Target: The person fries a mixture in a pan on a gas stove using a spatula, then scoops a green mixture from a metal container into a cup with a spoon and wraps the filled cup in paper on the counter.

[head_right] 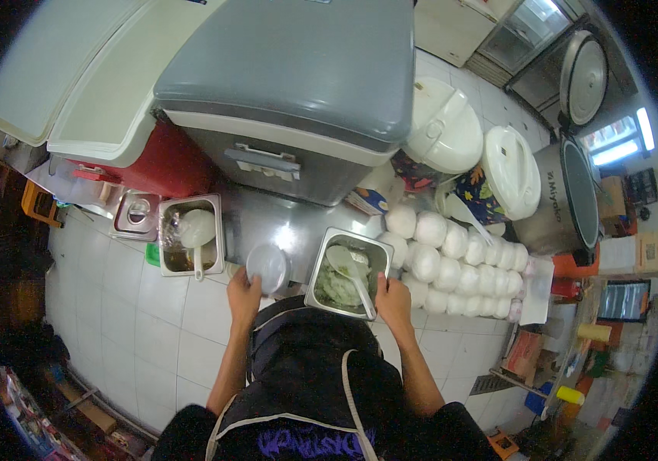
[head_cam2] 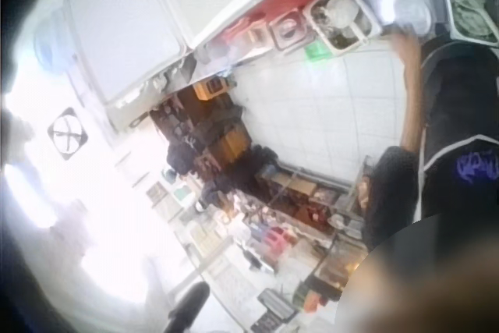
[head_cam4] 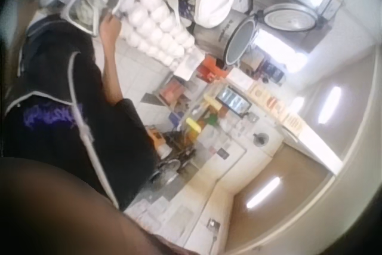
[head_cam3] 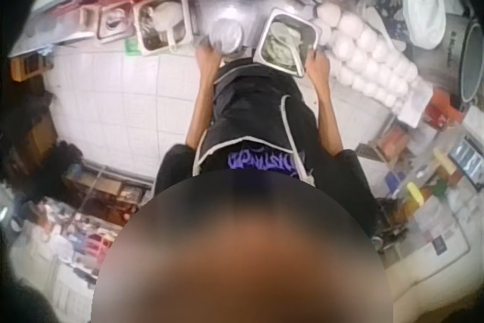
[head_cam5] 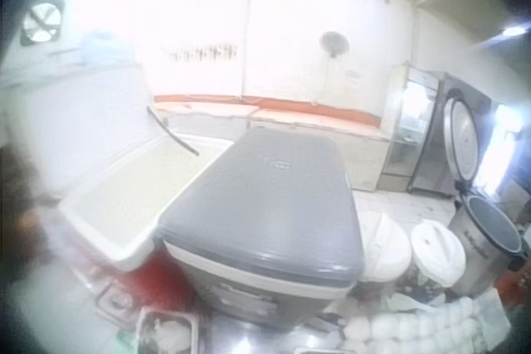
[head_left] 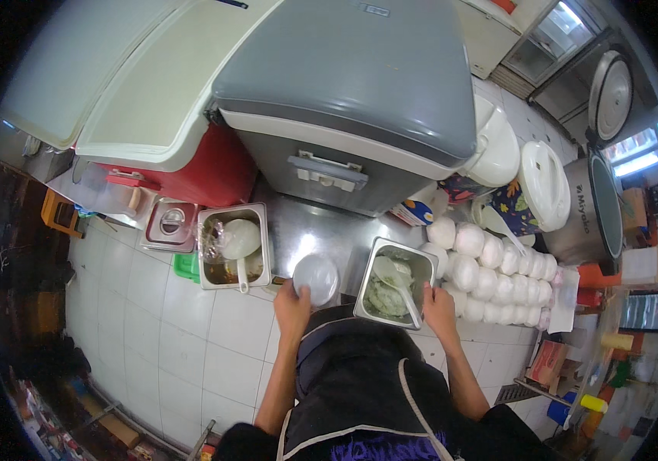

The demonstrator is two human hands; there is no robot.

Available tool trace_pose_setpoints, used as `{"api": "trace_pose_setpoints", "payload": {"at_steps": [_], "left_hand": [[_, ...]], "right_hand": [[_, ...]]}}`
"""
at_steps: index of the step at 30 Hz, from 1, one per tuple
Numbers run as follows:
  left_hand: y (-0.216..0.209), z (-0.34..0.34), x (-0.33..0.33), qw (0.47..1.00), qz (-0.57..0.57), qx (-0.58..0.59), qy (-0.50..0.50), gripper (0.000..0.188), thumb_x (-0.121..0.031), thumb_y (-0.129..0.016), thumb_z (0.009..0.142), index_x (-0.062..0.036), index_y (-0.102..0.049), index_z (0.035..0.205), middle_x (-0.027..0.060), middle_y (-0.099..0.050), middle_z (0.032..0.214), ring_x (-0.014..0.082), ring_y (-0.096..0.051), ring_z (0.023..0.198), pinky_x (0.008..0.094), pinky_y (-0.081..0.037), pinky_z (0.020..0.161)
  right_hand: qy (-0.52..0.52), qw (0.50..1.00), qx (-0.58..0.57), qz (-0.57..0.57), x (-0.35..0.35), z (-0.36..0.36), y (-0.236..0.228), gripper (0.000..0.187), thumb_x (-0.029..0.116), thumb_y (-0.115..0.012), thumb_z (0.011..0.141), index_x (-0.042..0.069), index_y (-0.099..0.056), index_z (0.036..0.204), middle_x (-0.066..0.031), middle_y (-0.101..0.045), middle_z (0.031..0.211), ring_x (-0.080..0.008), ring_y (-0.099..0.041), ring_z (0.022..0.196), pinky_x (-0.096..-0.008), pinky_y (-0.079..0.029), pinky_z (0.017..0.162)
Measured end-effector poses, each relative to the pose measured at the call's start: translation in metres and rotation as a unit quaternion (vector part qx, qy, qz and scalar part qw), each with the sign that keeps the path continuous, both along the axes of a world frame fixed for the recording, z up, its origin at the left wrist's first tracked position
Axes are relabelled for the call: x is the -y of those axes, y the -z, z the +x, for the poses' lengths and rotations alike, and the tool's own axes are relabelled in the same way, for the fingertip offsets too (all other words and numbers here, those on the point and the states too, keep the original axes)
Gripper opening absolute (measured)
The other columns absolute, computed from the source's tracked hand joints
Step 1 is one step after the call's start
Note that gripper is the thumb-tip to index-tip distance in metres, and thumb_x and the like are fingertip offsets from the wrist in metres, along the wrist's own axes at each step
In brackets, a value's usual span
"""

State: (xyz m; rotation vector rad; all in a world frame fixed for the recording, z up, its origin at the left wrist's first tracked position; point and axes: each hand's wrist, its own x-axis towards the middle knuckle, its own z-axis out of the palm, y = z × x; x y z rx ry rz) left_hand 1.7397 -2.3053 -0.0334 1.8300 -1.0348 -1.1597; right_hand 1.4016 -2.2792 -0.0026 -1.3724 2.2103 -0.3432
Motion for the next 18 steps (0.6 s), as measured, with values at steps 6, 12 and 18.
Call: {"api": "trace_pose_setpoints", "payload": {"at_steps": [6, 12, 18], "left_hand": [[-0.007, 0.036, -0.082, 0.960, 0.092, -0.231, -0.128, 0.040, -0.014, -0.057, 0.097, 0.0105, -0.055, 0.129, 0.0153, -0.066, 0.117, 0.0200, -0.064, 0.104, 0.0319, -0.051, 0.088], [-0.004, 0.022, -0.082, 0.920, 0.091, -0.329, -0.191, 0.052, -0.010, -0.056, 0.091, 0.0091, -0.048, 0.139, 0.0174, -0.063, 0.125, 0.0233, -0.062, 0.113, 0.0341, -0.049, 0.099], [-0.023, 0.025, -0.058, 0.916, 0.099, -0.373, -0.107, 0.046, -0.024, -0.056, 0.101, 0.0047, -0.054, 0.137, 0.0136, -0.065, 0.123, 0.0229, -0.064, 0.114, 0.0342, -0.049, 0.099]], "right_hand": [[-0.078, 0.996, -0.048, -0.008, 0.062, 0.042, -0.054, 0.048, 0.041, -0.051, 0.105, -0.003, -0.068, 0.096, -0.0294, -0.069, 0.101, -0.0470, -0.066, 0.094, -0.0527, -0.050, 0.080], [-0.192, 0.790, 0.582, 0.003, 0.065, 0.002, -0.178, 0.056, 0.039, -0.063, 0.098, -0.001, -0.056, 0.137, -0.0249, -0.060, 0.135, -0.0389, -0.060, 0.122, -0.0492, -0.047, 0.104], [-0.163, 0.833, 0.528, -0.031, 0.070, -0.007, -0.157, 0.043, 0.031, -0.060, 0.101, -0.001, -0.061, 0.129, -0.0176, -0.075, 0.095, -0.0325, -0.073, 0.084, -0.0462, -0.058, 0.085]]}}
